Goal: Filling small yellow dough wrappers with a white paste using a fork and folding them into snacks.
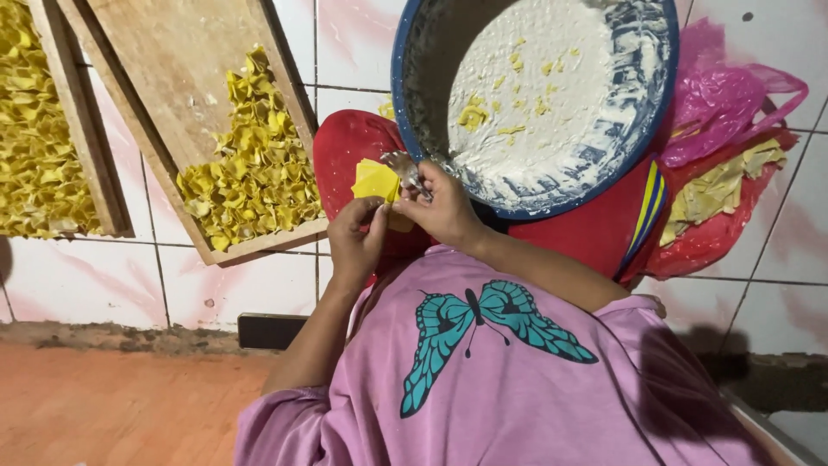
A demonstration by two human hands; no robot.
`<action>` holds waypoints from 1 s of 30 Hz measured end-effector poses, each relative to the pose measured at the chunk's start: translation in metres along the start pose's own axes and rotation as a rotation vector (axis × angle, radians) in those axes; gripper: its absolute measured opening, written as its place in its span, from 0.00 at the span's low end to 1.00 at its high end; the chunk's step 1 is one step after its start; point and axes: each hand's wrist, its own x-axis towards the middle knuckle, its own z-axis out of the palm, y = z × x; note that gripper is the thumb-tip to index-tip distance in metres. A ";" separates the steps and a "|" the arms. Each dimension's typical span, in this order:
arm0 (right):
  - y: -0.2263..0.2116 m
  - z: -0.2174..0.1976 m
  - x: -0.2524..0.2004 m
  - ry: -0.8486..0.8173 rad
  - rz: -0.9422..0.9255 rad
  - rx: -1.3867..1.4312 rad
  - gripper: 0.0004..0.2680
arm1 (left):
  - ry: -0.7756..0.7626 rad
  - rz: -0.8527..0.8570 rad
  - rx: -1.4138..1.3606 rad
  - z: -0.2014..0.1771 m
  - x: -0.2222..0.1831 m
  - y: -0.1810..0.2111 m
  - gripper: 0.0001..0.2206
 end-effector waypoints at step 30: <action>0.066 -0.118 0.034 -0.130 0.057 -1.222 0.09 | 0.285 -0.655 -1.319 -0.009 0.024 -0.023 0.03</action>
